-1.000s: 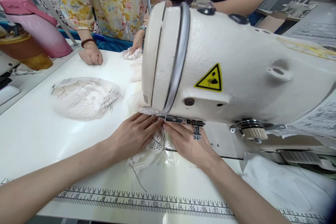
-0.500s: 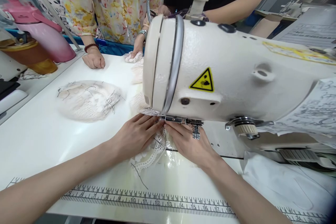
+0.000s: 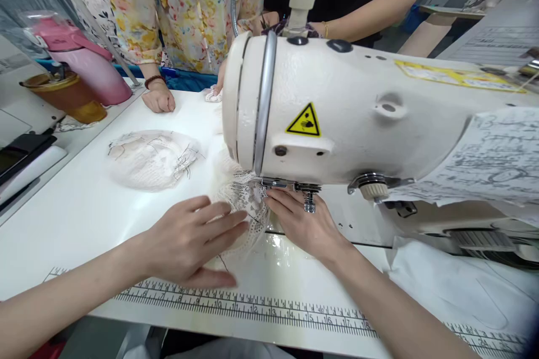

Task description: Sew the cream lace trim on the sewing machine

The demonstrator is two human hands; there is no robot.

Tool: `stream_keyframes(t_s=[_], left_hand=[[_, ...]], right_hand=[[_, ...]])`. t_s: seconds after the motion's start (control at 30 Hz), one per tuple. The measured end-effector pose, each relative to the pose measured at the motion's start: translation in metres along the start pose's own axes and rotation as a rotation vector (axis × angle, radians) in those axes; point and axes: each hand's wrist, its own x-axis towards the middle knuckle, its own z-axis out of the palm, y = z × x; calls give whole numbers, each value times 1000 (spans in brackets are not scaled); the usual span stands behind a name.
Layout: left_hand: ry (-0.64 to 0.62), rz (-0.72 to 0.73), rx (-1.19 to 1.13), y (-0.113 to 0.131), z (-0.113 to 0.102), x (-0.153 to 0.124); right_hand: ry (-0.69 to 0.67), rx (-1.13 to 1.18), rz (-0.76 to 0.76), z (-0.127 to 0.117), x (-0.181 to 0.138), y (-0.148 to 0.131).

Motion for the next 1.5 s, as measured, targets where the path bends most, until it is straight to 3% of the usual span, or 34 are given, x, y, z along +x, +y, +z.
stream_keyframes(t_s=[0.07, 0.13, 0.3, 0.37, 0.47, 0.57, 0.7, 0.83, 1.03, 1.33, 1.5], left_hand=[[-22, 62, 29, 9, 1, -19], [-22, 0, 53, 18, 5, -33], [12, -460, -178, 21, -6, -22], [2, -533, -206, 13, -16, -5], [-81, -417, -176, -1, -19, 18], [-149, -236, -82, -9, -1, 30], [16, -160, 115, -8, 32, 32], [135, -139, 203, -5, 43, 29], [172, -142, 166, -7, 41, 27], [-13, -207, 44, -8, 52, 23], [-23, -218, 47, -8, 51, 24]], right_hand=[[5, 5, -1, 1, 0, 0], [2, 22, 11, 0, 0, -1], [36, 170, 14, -1, 2, -3], [77, 193, 7, -2, 3, -3], [106, 190, -18, -2, 4, -2], [120, 179, -35, -4, 6, 0], [111, 193, -30, -6, 7, -1], [108, 140, 74, -2, 7, -4], [15, 231, -39, -2, 9, -2], [83, 184, -40, -7, 12, -2], [101, 194, -50, -1, 11, -1]])
